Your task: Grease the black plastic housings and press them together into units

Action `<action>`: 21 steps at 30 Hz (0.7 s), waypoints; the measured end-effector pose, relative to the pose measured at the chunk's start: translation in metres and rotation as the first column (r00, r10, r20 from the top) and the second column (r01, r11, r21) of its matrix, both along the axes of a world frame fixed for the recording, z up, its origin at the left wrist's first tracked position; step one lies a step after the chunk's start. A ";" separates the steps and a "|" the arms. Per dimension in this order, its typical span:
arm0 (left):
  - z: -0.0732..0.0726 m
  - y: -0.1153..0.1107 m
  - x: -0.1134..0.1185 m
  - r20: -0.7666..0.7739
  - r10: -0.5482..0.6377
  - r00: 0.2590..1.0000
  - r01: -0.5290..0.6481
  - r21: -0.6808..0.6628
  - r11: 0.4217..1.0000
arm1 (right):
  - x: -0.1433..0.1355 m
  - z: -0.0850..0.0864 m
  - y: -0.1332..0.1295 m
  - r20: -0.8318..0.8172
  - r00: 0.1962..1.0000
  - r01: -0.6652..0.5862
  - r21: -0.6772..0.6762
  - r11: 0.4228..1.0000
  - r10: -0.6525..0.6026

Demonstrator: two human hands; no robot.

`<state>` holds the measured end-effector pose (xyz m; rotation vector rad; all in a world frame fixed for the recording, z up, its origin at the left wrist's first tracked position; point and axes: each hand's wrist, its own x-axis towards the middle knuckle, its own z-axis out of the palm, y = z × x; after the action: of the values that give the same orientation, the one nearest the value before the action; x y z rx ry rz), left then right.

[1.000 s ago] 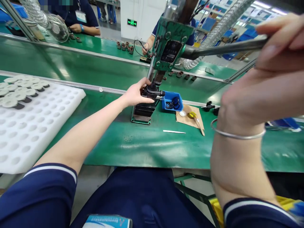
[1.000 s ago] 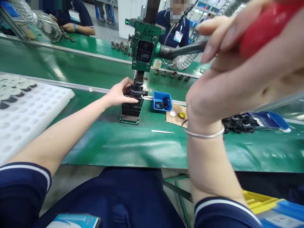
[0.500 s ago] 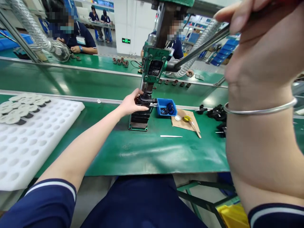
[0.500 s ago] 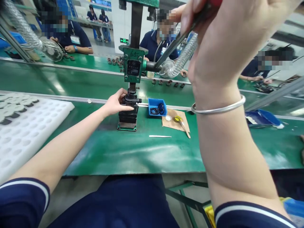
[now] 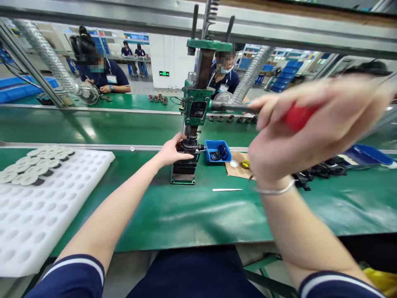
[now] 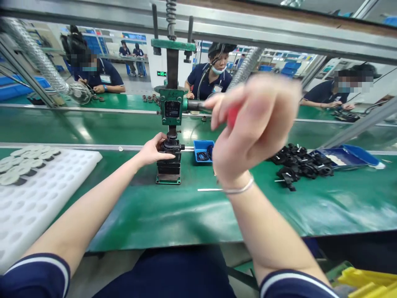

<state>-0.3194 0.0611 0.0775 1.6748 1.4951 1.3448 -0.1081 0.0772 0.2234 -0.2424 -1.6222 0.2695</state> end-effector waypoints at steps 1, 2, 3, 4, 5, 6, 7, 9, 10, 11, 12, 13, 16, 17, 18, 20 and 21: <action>0.000 0.000 0.001 0.010 -0.005 1.000 0.005 -0.003 1.000 | -0.003 -0.005 -0.001 -0.174 0.985 0.022 0.021 1.000 -0.018; 0.001 0.000 0.001 0.019 -0.008 1.000 0.008 -0.005 1.000 | -0.005 -0.007 0.000 -0.301 0.953 0.040 0.038 0.998 -0.026; 0.001 0.000 0.001 0.023 -0.010 1.000 0.010 -0.007 1.000 | -0.006 -0.005 0.003 -0.334 0.942 0.047 0.066 0.997 -0.022; 0.002 0.000 0.001 0.020 -0.009 1.000 0.009 -0.009 1.000 | -0.005 0.000 0.007 -0.308 0.951 0.014 0.086 0.996 0.013; 0.002 0.000 0.001 0.012 -0.006 1.000 0.006 -0.014 1.000 | -0.003 0.006 0.011 -0.278 0.958 -0.043 0.111 0.993 0.073; 0.003 0.001 0.000 0.000 -0.003 1.000 0.003 -0.021 1.000 | -0.001 0.013 0.014 -0.245 0.957 -0.122 0.149 0.981 0.156; 0.003 0.001 -0.001 -0.007 -0.003 1.000 0.003 -0.027 1.000 | 0.002 0.017 0.016 -0.221 0.945 -0.204 0.181 0.962 0.242; 0.003 0.001 -0.002 0.000 -0.018 1.000 0.018 -0.035 0.999 | 0.007 0.018 0.013 -0.225 0.911 -0.299 0.212 0.930 0.344; 0.003 0.001 -0.003 0.010 -0.028 1.000 0.029 -0.033 0.999 | 0.008 0.014 0.010 -0.255 0.903 -0.298 0.211 0.931 0.347; 0.003 0.000 -0.003 0.018 -0.037 0.999 0.038 -0.033 0.999 | 0.008 0.009 0.007 -0.294 0.899 -0.275 0.202 0.940 0.326; 0.003 -0.001 -0.002 0.022 -0.040 0.999 0.041 -0.035 0.999 | 0.007 0.006 0.004 -0.332 0.892 -0.252 0.198 0.947 0.307; 0.004 -0.001 -0.001 0.022 -0.036 0.999 0.037 -0.040 0.999 | 0.005 0.005 0.003 -0.354 0.884 -0.246 0.201 0.948 0.304; 0.005 -0.003 0.007 -0.009 0.027 1.000 -0.028 -0.063 0.998 | 0.000 0.017 0.008 -0.315 0.859 -0.338 0.244 0.909 0.404; 0.005 -0.004 0.011 -0.031 0.062 0.998 -0.063 -0.060 0.996 | 0.000 0.023 0.010 -0.283 0.850 -0.382 0.249 0.890 0.444; 0.004 -0.005 0.014 -0.058 0.097 0.994 -0.100 -0.048 0.994 | 0.001 0.027 0.011 -0.267 0.845 -0.409 0.237 0.881 0.464; 0.001 -0.006 0.020 -0.110 0.159 0.981 -0.161 -0.012 0.987 | 0.006 0.026 0.007 -0.239 0.884 -0.370 0.165 0.914 0.401; 0.000 -0.006 0.022 -0.122 0.176 0.977 -0.176 0.004 0.984 | 0.009 0.021 0.003 -0.229 0.918 -0.308 0.099 0.946 0.323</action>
<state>-0.2975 0.0547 0.0777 1.6799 1.7523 1.3453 -0.0995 0.0800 0.2446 0.1009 -1.4184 0.4772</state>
